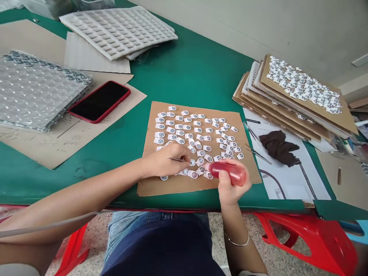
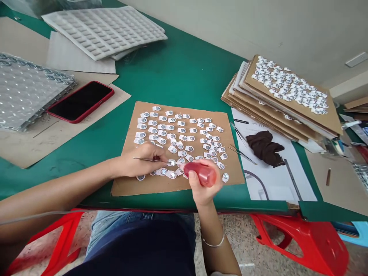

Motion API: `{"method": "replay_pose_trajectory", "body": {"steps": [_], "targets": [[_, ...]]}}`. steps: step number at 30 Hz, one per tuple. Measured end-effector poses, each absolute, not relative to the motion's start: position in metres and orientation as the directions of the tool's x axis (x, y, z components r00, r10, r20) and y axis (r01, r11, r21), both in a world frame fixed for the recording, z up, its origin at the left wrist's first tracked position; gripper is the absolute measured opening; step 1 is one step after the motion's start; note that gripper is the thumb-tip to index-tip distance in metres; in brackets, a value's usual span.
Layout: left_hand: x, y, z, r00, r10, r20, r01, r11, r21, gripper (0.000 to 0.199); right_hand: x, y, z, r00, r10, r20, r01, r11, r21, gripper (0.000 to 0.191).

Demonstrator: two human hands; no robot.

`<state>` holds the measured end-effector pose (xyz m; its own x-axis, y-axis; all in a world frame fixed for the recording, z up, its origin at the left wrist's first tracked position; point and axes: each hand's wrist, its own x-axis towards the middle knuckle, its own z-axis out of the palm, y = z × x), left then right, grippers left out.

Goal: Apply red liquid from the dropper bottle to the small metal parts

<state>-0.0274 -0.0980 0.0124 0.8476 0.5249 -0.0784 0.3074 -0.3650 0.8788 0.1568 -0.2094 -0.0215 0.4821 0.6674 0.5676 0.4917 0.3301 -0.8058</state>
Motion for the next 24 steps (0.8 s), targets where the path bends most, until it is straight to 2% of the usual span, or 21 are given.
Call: {"method": "replay_pose_trajectory", "body": {"steps": [4,13,24], "targets": [[-0.0282,-0.0985,0.0114,0.847,0.527,-0.066,0.289,-0.352,0.890,0.015,0.1517,-0.2114,-0.0282,0.417,0.592,0.690,0.622,0.367,-0.691,0.031],[-0.0262,-0.0999,0.0125,0.838,0.545,-0.034,0.279,-0.373,0.885,0.015,0.1537,-0.2093,-0.0312,0.375,0.673,0.638,0.603,0.345,-0.719,0.034],[-0.0264,-0.1009,0.0094,0.849,0.529,-0.001,0.261,-0.417,0.871,0.015,0.1535,-0.2072,-0.0317,0.346,0.697,0.629,0.632,0.322,-0.705,0.036]]}}
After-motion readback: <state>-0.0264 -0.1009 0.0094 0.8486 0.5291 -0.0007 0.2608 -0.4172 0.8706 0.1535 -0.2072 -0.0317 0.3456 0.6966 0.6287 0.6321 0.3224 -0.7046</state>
